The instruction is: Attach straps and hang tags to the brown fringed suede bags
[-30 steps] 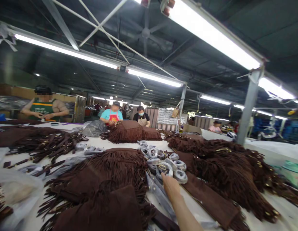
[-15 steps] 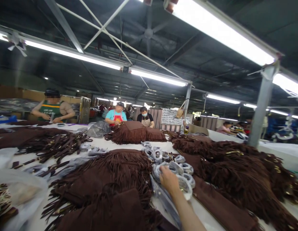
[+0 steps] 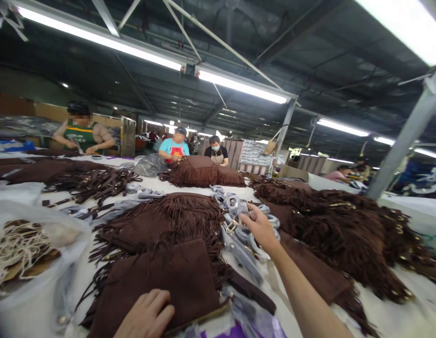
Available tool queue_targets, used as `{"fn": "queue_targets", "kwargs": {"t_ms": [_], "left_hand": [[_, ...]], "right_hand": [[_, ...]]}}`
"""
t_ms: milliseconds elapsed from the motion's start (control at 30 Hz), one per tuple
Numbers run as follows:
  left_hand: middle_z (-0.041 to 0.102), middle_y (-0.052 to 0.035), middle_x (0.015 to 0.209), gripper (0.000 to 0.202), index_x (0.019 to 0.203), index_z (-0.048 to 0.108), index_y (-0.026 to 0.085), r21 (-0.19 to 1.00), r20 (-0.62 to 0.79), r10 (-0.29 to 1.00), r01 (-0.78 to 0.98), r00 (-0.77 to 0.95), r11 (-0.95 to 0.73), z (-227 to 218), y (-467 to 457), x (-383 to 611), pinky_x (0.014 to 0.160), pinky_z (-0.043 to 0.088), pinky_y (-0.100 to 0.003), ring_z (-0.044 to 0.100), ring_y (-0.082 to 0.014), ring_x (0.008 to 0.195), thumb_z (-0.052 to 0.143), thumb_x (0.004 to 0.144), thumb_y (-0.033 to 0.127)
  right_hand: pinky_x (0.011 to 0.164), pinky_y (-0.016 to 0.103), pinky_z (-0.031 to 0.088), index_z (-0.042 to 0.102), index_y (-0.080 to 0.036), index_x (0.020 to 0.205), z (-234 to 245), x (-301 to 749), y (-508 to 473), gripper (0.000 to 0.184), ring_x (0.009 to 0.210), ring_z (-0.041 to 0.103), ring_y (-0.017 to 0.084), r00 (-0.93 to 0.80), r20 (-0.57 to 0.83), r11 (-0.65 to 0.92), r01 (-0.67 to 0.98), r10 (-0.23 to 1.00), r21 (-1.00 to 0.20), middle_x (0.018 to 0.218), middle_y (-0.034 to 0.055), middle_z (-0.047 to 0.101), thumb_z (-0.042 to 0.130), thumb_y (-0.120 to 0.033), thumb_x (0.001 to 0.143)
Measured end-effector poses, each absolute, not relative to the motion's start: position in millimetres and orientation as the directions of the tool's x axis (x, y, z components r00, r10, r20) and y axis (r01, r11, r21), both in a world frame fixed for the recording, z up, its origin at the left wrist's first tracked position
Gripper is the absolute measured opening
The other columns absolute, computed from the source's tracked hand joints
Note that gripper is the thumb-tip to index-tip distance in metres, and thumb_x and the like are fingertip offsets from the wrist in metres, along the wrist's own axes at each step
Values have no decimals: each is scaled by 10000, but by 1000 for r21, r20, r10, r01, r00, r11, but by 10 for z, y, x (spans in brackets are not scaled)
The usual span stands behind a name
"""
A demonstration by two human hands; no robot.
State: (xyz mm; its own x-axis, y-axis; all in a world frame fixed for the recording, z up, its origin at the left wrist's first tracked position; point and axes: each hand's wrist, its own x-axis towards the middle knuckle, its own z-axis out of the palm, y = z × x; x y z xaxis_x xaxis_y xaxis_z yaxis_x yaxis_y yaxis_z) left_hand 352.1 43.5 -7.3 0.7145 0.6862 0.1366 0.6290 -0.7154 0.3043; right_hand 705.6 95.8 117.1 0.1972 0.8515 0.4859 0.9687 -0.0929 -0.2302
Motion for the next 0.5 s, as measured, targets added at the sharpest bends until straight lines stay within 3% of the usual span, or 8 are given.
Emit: {"fn": "queue_targets", "kwargs": {"t_ms": [67, 133, 233, 367, 500], "left_hand": [[615, -116, 1127, 149, 973, 630, 182, 214, 99, 692, 663, 716, -717, 52, 421, 3503, 854, 429, -422, 537, -307, 1026, 613, 825, 166], [634, -97, 1038, 138, 924, 619, 170, 210, 101, 684, 656, 723, -725, 197, 418, 3466, 813, 424, -354, 556, -257, 967, 514, 866, 102], [641, -75, 911, 183, 857, 605, 161, 322, 167, 729, 662, 664, -677, 443, 493, 3390, 754, 409, -292, 579, -208, 864, 437, 926, 137], [629, -29, 787, 212, 781, 599, 175, 478, 340, 754, 587, 562, -653, 795, 681, 3292, 700, 388, -252, 571, -172, 765, 449, 930, 189], [619, -23, 733, 208, 729, 606, 176, 496, 349, 726, 541, 592, -679, 1013, 794, 3262, 679, 374, -248, 558, -170, 723, 479, 894, 181]], "right_hand": [[704, 316, 500, 431, -115, 1387, 1289, 6981, 664, 541, 780, 658, 216, 146, 481, -37, 973, 864, -229, 896, 57, 706, 342, -438, 962], [743, 326, 494, 470, -152, 1368, 1268, 6826, 393, 513, 810, 654, 221, 77, 460, 22, 978, 884, -207, 941, 65, 710, 410, -427, 939], [817, 331, 479, 575, -213, 1274, 993, 6495, 76, 441, 915, 654, 237, -56, 389, 128, 978, 920, -162, 1044, 81, 709, 567, -316, 845], [678, 301, 496, 701, -222, 975, 595, 6143, -177, 231, 741, 676, 214, -162, 288, 199, 974, 944, -107, 998, 91, 701, 579, -174, 785], [688, 311, 498, 660, -199, 964, 688, 5960, -365, 261, 762, 677, 218, -75, 519, 175, 974, 852, -146, 959, 105, 688, 423, -307, 956]]}}
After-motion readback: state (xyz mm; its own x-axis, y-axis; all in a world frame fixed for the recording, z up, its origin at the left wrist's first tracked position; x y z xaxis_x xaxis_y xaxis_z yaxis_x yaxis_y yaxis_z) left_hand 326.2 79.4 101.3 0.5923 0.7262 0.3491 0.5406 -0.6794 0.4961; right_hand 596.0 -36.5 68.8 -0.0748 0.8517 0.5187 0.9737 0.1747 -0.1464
